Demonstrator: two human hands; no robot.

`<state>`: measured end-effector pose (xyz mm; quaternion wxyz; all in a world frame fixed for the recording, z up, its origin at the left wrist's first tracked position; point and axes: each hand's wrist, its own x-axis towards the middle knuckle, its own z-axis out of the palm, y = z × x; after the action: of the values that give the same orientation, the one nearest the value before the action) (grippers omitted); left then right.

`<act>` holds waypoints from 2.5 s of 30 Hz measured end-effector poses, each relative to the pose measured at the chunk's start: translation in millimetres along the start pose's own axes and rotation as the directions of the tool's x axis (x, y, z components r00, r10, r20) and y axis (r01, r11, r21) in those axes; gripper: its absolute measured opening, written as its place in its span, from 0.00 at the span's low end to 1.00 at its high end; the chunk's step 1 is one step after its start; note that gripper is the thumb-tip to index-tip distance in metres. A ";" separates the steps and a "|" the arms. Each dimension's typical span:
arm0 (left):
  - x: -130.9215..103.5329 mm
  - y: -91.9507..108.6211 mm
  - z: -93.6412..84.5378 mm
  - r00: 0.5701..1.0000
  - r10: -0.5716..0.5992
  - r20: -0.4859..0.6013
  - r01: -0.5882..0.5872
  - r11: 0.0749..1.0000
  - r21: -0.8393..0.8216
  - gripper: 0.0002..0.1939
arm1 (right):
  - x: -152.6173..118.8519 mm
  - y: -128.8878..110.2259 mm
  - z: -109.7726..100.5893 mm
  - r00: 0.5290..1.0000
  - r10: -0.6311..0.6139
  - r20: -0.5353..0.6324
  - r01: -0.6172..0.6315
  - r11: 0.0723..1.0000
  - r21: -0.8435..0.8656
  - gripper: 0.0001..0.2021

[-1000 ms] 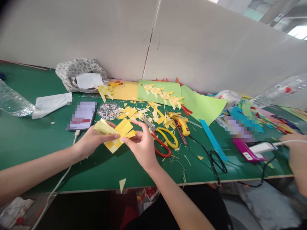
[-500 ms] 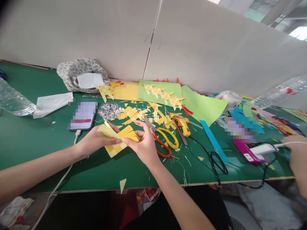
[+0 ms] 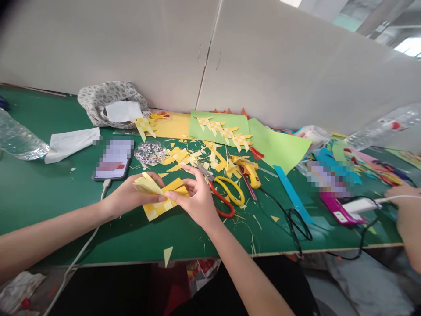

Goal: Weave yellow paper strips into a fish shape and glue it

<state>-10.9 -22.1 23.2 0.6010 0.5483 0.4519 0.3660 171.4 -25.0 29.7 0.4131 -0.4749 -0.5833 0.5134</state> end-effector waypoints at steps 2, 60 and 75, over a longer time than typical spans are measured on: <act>-0.1 -0.8 0.4 1.000 0.006 0.020 -0.006 1.000 0.006 0.14 | -0.1 0.3 0.0 1.000 -0.004 0.024 0.004 1.000 -0.005 0.32; 3.2 -16.5 -9.4 0.644 0.447 0.620 -0.669 -0.064 0.741 0.14 | 12.0 7.0 -29.2 0.998 0.063 -0.024 -0.067 0.883 -0.464 0.23; -2.0 0.0 2.1 0.778 0.235 0.583 -0.591 -0.042 0.806 0.14 | 0.5 -5.0 -42.5 0.993 -0.035 0.109 0.110 0.544 -0.832 0.09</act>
<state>-9.6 -24.6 23.4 -0.0009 0.9527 0.2978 0.0610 211.9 -15.9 40.2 0.1350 -0.5688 -0.7922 0.1750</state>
